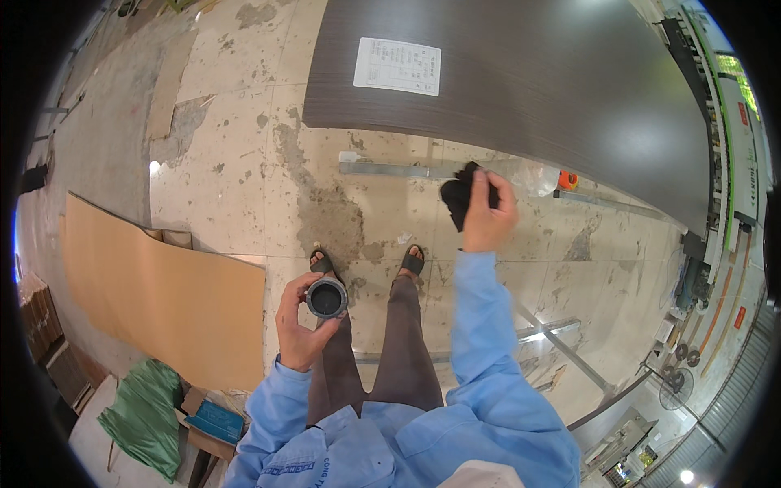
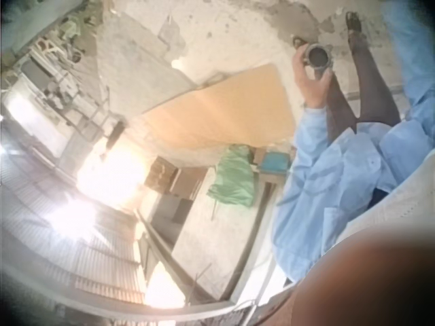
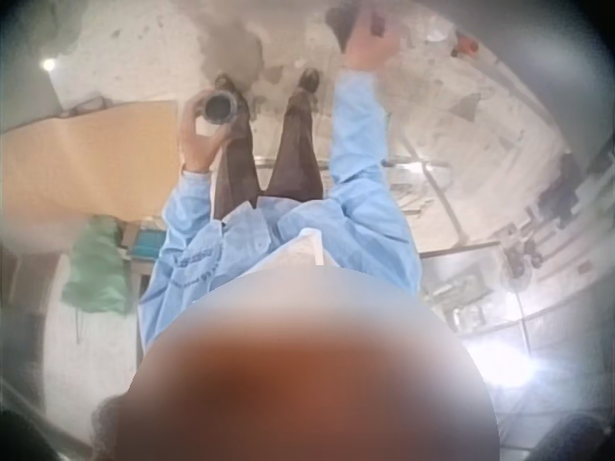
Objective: The person holds a small container of dark liquid in the left hand and uses a black cloth in the right hand to wipe the liquid onto the edges and surfaces of large wood panels. The person moves between two panels, repeatedly dipping the cloth into the container and applying the finish along the edges and faces.
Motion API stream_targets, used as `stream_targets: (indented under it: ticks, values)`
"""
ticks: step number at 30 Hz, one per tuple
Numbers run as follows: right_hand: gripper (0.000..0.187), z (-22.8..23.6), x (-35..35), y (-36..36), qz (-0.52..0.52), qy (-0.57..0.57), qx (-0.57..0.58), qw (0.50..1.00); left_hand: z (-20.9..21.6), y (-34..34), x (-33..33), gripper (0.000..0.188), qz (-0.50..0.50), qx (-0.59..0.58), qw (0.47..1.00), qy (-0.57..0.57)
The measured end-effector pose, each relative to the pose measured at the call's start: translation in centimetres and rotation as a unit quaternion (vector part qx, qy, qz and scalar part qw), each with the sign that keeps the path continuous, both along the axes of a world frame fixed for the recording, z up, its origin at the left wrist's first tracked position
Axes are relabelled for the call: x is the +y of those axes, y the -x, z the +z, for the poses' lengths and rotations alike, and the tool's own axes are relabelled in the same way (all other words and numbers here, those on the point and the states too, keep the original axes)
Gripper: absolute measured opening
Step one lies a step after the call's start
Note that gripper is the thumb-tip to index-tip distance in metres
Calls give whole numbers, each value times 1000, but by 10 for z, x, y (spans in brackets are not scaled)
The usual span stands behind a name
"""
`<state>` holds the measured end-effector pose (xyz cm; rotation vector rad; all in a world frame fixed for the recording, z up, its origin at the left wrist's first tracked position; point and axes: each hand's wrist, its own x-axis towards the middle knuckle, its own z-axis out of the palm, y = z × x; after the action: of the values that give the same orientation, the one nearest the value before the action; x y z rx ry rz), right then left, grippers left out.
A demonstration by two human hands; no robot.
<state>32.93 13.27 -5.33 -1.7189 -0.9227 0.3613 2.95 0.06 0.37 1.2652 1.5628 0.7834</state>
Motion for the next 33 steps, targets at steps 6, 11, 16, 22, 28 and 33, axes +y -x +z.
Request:
stream_targets:
  ticks: [6,11,16,22,28,33]
  values:
    - [9,8,-1,40,155,-7,-30,987,1,-5,3,66,-11,3,1000,-14]
    - [10,15,-1,4,-46,-29,96,994,1,-1,4,66,0,-11,1000,-12]
    - [10,7,0,6,97,20,-37,994,-2,0,2,65,-3,-12,1000,-1]
    - [11,11,2,28,25,-11,51,998,-1,-1,0,66,-9,-25,1000,4]
    - [10,11,30,90,155,-13,20,988,-5,1,-1,67,-21,10,1000,-16]
    - [9,9,24,104,157,-36,15,987,-6,9,-4,65,0,-10,1000,-4]
